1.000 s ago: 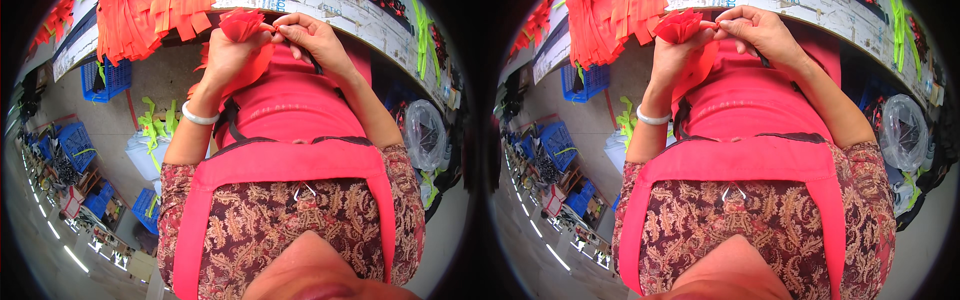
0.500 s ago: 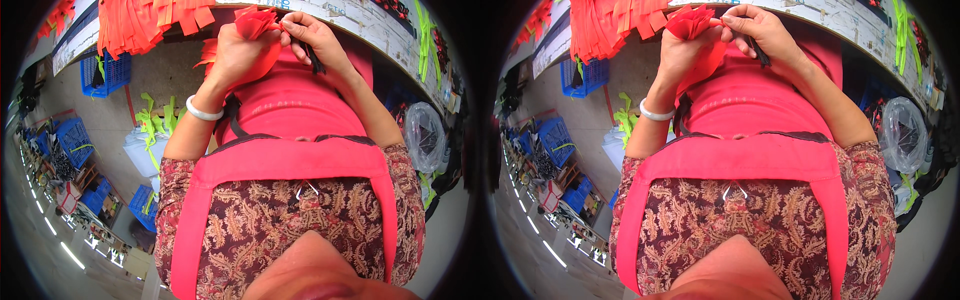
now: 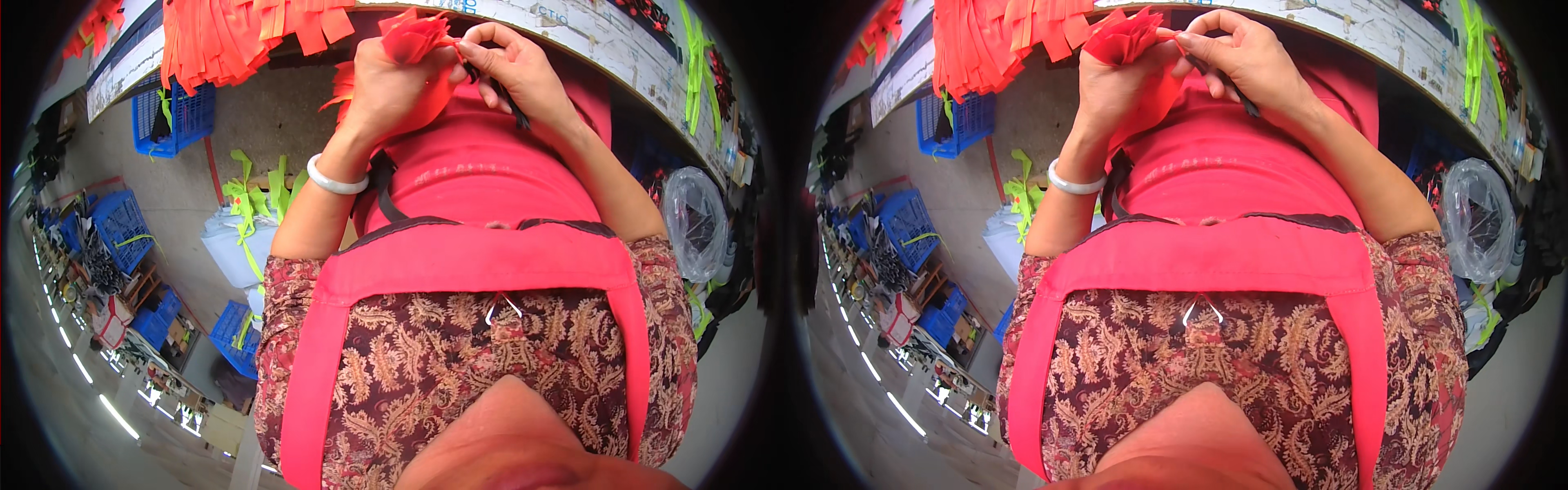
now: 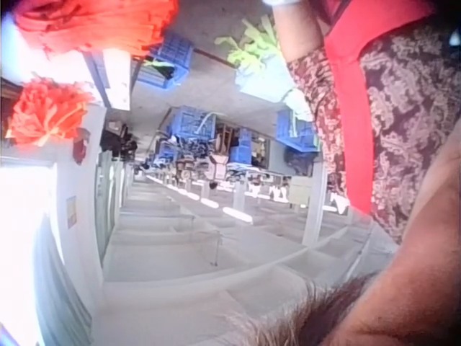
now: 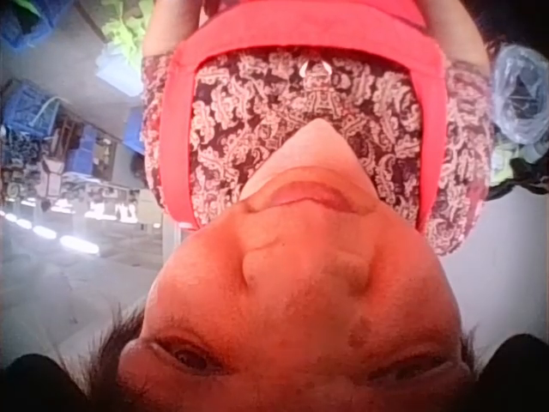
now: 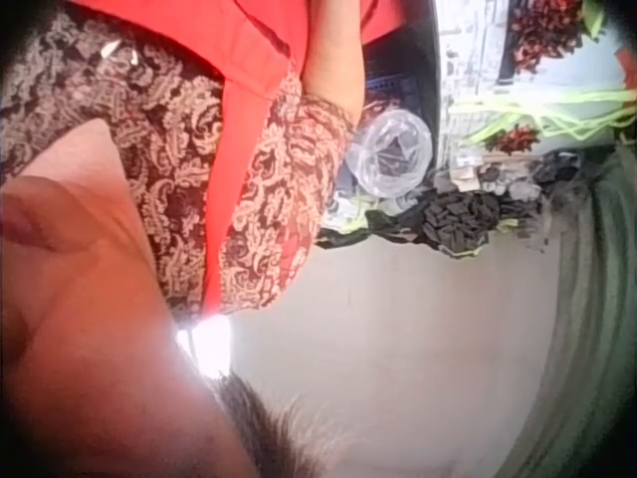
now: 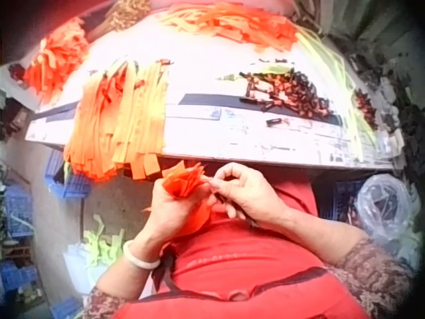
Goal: Assembling fabric straps by attaching black plastic buckles or clips to orange fabric pieces at a workbench.
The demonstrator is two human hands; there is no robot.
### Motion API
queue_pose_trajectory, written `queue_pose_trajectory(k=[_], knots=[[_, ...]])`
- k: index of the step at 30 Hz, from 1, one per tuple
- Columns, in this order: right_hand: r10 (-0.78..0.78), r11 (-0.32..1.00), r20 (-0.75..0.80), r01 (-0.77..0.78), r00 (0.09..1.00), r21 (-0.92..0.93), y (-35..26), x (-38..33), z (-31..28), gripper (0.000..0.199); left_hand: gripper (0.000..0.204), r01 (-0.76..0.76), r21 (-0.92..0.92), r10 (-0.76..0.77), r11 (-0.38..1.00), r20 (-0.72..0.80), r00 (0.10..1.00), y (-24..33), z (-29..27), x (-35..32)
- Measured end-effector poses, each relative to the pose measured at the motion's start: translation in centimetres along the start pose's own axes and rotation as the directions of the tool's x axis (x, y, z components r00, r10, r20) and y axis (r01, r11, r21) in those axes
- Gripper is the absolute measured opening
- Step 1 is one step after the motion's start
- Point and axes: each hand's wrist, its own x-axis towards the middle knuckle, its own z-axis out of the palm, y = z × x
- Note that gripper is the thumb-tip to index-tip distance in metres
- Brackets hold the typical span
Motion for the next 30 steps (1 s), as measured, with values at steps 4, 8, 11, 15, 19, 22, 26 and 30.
queue_pose_trajectory(k=[4, 8, 11, 15, 19, 22, 26, 30], knots=[[-0.287, 0.928, -0.217, 0.214, 0.933, -0.306, -0.7, 0.3, -3.0, 0.022, 0.012, -0.119, 0.042, 0.121, 0.992, -0.04, 0.992, 0.7, -1.5, 0.3], [0.147, 0.988, 0.076, -0.142, 0.986, -0.067, -1.2, 1.1, -2.3, 0.033, 0.012, -0.098, 0.077, 0.101, 0.992, -0.037, 0.994, 1.7, -1.5, 0.6], [0.013, 0.977, 0.064, -0.027, 0.998, 0.211, -0.9, 0.9, -0.1, 0.025, 0.011, -0.153, 0.084, 0.151, 0.985, 0.023, 0.988, 3.5, -1.3, 0.6], [-0.298, 0.952, -0.105, 0.287, 0.949, -0.108, -1.8, 1.1, -0.2, 0.016, 0.009, -0.037, 0.037, 0.036, 0.999, 0.02, 0.999, 4.3, -2.1, 0.6], [-0.378, 0.923, -0.04, 0.372, 0.925, -0.098, -1.6, 0.7, 0.5, 0.017, 0.01, 0.059, 0.014, -0.06, 0.998, 0.032, 0.998, 4.6, -2.0, 0.2], [-0.335, 0.941, -0.085, 0.337, 0.938, 0.015, -1.3, 1.3, -0.3, 0.018, 0.011, 0.107, -0.103, -0.098, 0.989, 0.094, 0.991, 4.5, -2.3, 0.4], [-0.256, 0.964, -0.056, 0.25, 0.965, -0.092, -1.9, 0.4, 0.7, 0.021, 0.019, 0.146, -0.066, -0.139, 0.987, 0.101, 0.985, 4.2, -2.7, 0.6], [-0.242, 0.965, -0.036, 0.237, 0.969, -0.109, -2.7, -0.1, 0.9, 0.021, 0.02, 0.161, -0.105, -0.148, 0.981, 0.116, 0.982, 3.7, -3.1, 0.7]])
